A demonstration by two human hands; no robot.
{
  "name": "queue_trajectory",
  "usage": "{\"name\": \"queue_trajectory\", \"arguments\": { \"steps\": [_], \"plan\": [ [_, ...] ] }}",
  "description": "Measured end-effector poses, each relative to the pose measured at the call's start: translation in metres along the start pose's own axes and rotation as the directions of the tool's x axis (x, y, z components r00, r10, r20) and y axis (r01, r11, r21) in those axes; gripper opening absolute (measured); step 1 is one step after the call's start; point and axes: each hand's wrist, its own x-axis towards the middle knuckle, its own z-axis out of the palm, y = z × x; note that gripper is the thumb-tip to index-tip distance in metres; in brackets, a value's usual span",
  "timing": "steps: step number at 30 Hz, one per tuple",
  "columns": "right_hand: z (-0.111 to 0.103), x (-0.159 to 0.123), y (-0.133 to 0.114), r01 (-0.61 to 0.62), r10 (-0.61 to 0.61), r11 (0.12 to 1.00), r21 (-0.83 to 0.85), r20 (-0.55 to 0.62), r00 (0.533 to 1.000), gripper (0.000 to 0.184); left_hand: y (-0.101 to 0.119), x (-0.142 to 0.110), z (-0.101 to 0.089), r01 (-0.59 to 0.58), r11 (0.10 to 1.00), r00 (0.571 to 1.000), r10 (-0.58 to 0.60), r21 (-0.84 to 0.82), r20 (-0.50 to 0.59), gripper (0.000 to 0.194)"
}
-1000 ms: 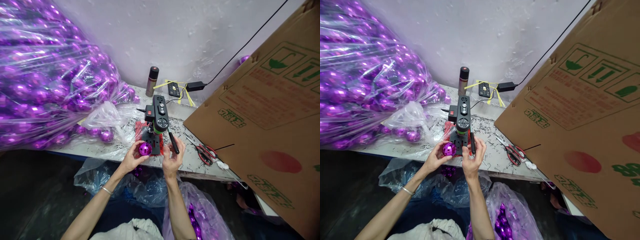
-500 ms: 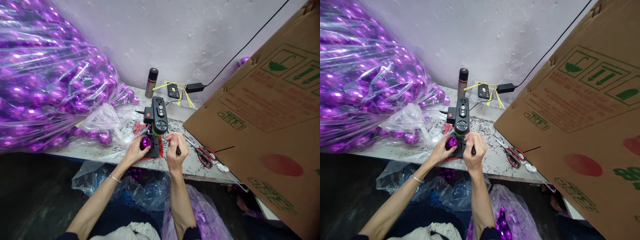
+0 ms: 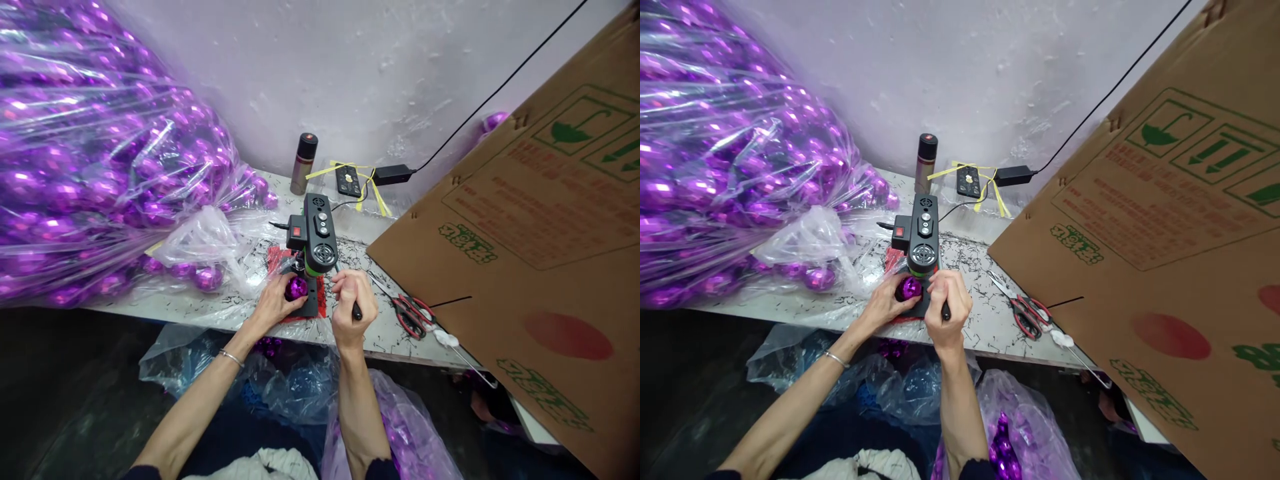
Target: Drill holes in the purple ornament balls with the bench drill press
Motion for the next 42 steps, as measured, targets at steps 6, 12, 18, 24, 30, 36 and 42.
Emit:
{"name": "queue_trajectory", "arguments": {
  "steps": [6,12,18,24,30,36,42],
  "plan": [
    [-0.003,0.001,-0.001,0.024,-0.024,1.0,-0.012,0.031,0.999,0.03,0.0,0.005,0.015,-0.022,0.999,0.997,0.025,0.041,-0.069,0.06],
    [-0.004,-0.004,0.002,0.027,-0.026,0.999,-0.032,0.034,0.999,0.029,-0.005,-0.005,0.024,-0.073,0.997,0.991,0.069,-0.028,-0.112,0.063],
    [0.004,-0.035,0.022,0.075,-0.075,0.997,-0.035,-0.008,0.997,0.029,-0.003,-0.007,0.021,-0.051,0.997,0.994,0.044,-0.062,-0.104,0.06],
    [0.013,-0.059,0.042,0.103,-0.104,0.994,-0.031,-0.045,0.993,0.029,-0.001,-0.007,0.018,-0.03,0.997,0.998,0.026,-0.068,-0.055,0.061],
    [0.017,-0.064,0.047,0.088,-0.09,0.996,-0.028,-0.084,0.992,0.03,-0.002,-0.007,0.019,-0.031,0.997,0.998,0.026,-0.073,-0.062,0.059],
    [0.018,-0.067,0.052,0.081,-0.079,0.996,0.034,-0.075,0.994,0.029,-0.002,-0.006,0.02,-0.059,0.994,0.995,0.052,-0.088,-0.08,0.059],
    [0.019,-0.069,0.054,0.066,-0.063,0.997,0.035,-0.076,0.995,0.028,-0.004,-0.003,0.023,-0.038,0.996,0.997,0.032,-0.076,-0.076,0.058]
  ]
}}
